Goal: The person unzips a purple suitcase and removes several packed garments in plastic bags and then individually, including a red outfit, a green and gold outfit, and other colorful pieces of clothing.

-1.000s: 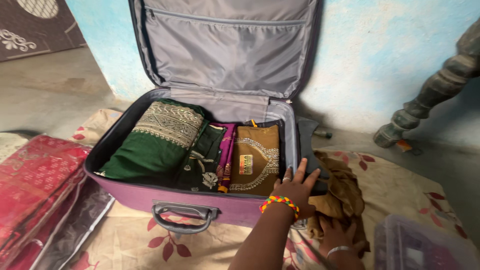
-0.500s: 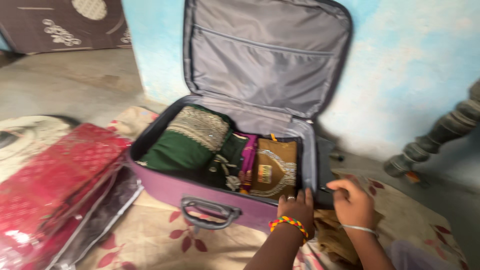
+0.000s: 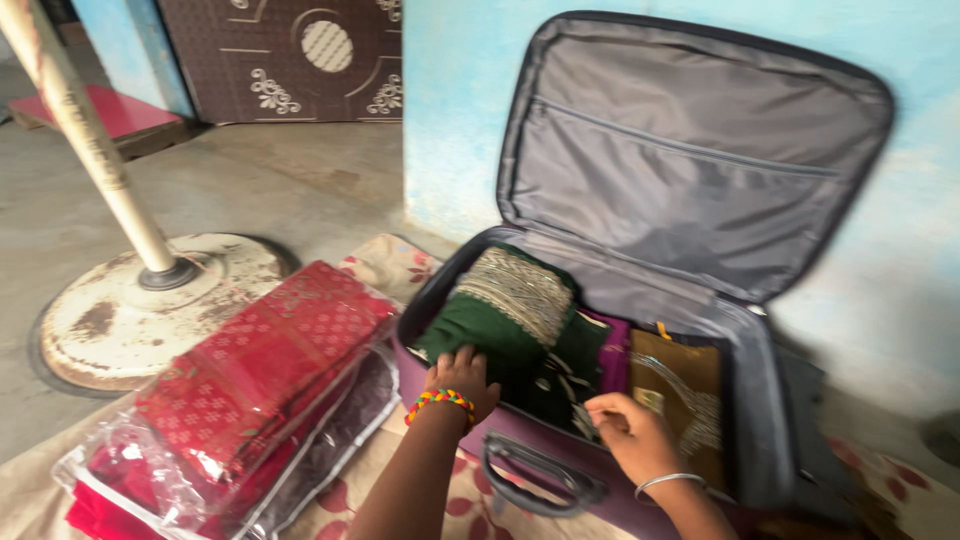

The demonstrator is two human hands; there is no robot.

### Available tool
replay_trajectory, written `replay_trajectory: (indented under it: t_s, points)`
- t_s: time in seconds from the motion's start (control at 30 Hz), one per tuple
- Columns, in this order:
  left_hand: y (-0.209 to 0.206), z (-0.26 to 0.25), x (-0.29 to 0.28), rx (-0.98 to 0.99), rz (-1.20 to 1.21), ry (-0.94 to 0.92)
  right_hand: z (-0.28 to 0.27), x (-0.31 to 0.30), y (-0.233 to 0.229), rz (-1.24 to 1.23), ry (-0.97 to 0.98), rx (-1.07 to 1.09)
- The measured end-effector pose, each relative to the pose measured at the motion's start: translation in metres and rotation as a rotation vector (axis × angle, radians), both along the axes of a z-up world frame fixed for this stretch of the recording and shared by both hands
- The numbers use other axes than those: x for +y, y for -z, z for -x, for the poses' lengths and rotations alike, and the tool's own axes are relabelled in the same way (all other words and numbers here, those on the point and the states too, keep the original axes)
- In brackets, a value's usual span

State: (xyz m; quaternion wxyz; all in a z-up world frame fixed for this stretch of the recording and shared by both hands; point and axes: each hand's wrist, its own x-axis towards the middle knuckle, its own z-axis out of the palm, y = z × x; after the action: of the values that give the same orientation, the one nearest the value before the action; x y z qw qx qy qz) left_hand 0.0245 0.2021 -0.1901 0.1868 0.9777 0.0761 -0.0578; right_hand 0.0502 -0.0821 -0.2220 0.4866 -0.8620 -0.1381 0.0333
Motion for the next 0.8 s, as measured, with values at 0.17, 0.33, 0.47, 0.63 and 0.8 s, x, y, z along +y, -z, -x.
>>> replay_trajectory:
  t_s: [0.17, 0.33, 0.47, 0.63, 0.8]
  points:
    - [-0.017, -0.024, 0.029, 0.083, -0.024, -0.242, -0.023, 0.056, 0.0, 0.632, 0.018, 0.238]
    - [-0.024, -0.047, 0.056, 0.193, 0.186, -0.415, -0.029, 0.067, -0.008, 0.719, -0.025, 0.445]
    - [-0.031, -0.072, 0.068, 0.267, 0.419, -0.461, -0.02, 0.071, -0.02, 0.798, 0.035, 0.307]
    - [-0.031, -0.069, 0.043, 0.245, 0.264, -0.299, -0.021, 0.073, -0.019, 0.624, 0.073, 0.322]
    - [-0.042, -0.041, -0.026, 0.021, 0.409, -0.103, -0.033, 0.059, -0.01, 0.099, 0.207, 0.442]
